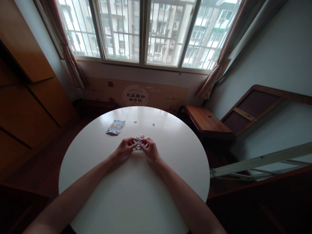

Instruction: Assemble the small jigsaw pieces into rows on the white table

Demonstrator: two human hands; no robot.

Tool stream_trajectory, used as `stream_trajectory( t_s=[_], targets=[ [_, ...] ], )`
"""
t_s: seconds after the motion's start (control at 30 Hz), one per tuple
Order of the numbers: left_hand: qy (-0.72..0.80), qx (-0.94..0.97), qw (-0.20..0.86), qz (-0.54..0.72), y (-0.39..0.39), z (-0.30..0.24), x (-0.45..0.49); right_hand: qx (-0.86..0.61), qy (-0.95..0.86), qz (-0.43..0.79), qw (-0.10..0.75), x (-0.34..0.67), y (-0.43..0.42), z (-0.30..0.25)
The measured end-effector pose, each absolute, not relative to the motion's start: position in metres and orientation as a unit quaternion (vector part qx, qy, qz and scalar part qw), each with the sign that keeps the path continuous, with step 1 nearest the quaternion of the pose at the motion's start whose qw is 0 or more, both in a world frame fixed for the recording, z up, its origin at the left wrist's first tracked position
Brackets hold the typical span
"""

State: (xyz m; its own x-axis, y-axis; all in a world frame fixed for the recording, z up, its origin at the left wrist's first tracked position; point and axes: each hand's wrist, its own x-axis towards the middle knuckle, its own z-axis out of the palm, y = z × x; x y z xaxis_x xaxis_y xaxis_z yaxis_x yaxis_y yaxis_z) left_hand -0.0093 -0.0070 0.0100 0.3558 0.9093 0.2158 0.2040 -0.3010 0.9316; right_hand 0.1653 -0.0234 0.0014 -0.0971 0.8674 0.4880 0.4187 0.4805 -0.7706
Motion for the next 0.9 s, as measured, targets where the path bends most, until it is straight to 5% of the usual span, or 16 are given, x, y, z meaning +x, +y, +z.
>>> stream_trajectory(
  t_s=[0.9],
  targets=[
    [0.4,0.704,0.423,0.406,-0.0066,0.0102,-0.0084,-0.457,-0.7,0.233,0.496,0.1645,-0.0243,0.0028]
  ],
)
